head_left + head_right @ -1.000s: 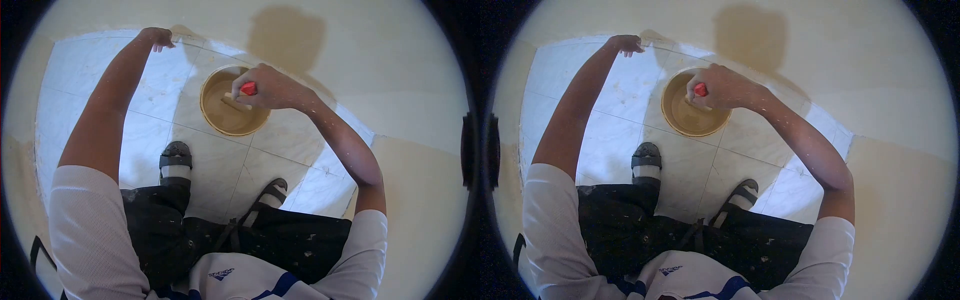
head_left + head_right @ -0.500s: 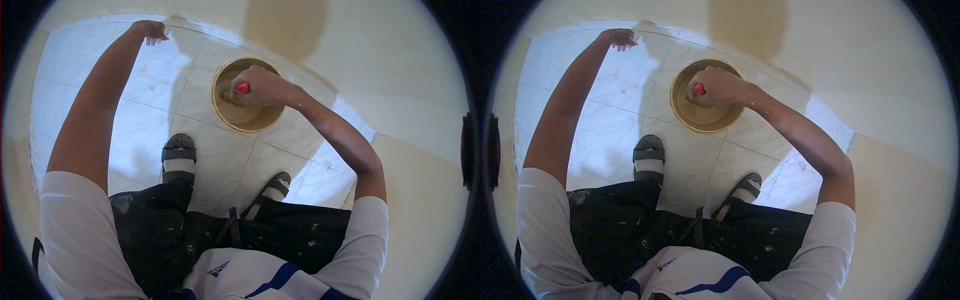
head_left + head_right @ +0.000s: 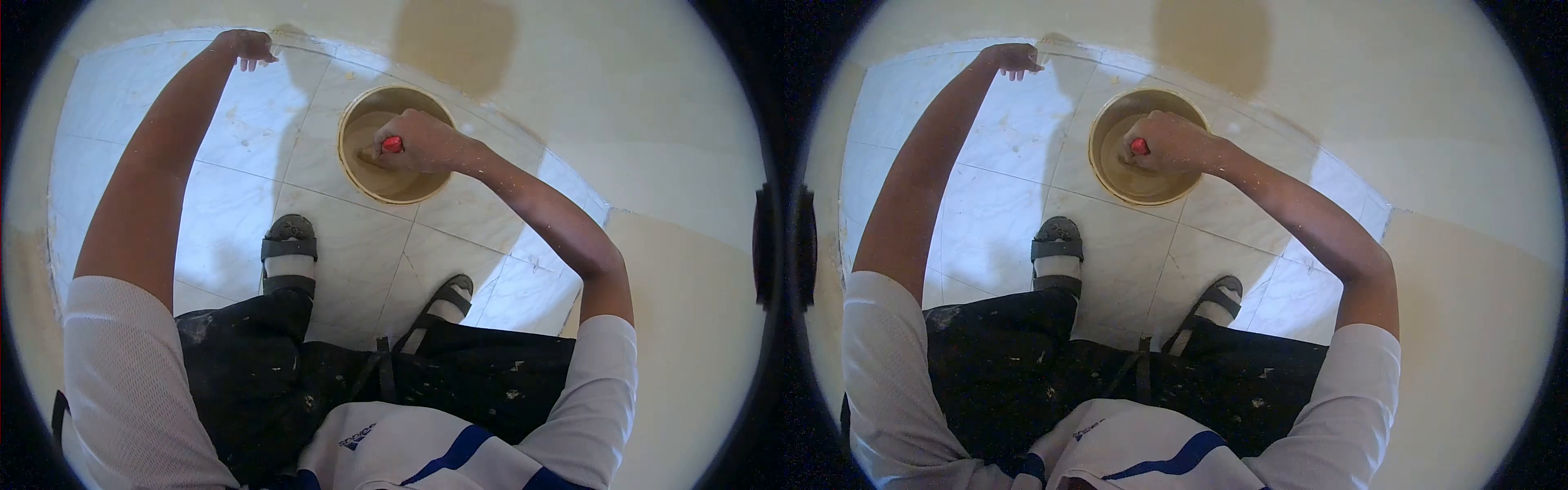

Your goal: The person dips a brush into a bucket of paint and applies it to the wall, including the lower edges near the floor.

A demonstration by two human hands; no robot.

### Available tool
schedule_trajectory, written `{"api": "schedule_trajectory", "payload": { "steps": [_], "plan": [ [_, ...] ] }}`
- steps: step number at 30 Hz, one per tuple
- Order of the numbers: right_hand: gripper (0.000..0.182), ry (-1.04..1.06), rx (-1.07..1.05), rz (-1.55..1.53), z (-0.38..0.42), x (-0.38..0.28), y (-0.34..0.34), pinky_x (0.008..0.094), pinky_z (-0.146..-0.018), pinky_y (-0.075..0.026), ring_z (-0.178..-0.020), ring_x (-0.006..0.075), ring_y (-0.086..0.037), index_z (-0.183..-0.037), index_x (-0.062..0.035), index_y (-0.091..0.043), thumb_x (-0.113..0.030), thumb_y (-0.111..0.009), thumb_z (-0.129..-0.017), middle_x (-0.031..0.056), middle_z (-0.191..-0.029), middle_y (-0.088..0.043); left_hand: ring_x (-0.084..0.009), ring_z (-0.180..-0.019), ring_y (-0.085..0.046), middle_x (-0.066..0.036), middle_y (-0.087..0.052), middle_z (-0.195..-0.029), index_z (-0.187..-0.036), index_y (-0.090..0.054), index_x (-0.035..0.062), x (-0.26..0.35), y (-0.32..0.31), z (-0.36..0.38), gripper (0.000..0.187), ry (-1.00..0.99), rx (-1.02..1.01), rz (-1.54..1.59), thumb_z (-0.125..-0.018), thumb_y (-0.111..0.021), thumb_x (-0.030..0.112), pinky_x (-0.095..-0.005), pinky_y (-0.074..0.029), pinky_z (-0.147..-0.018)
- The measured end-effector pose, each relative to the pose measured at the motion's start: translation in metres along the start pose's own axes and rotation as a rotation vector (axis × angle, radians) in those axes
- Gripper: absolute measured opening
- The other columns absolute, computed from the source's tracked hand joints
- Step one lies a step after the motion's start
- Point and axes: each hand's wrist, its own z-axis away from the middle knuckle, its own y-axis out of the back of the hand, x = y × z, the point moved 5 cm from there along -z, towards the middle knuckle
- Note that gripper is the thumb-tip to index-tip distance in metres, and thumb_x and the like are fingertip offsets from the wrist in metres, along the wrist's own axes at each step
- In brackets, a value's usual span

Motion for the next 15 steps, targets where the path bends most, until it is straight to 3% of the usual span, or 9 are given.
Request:
{"api": "schedule_trajectory", "payload": {
  "steps": [15],
  "plan": [
    [0.010,0.015,0.015,0.037,0.010,-0.002,-0.005,0.0435,-0.073,-0.049,-0.078,0.0349,-0.063,-0.085,-0.0096,-0.067,-0.019,-0.064,-0.085,0.0152,-0.081,-0.066,-0.0293,-0.092,-0.070,-0.017,-0.070,-0.101,-0.119,-0.060,0.0109,0.009,0.008,0.002,0.043,0.040,-0.014,-0.043,-0.095,-0.051,0.045,-0.0480,-0.055,-0.074]
  ]
}}
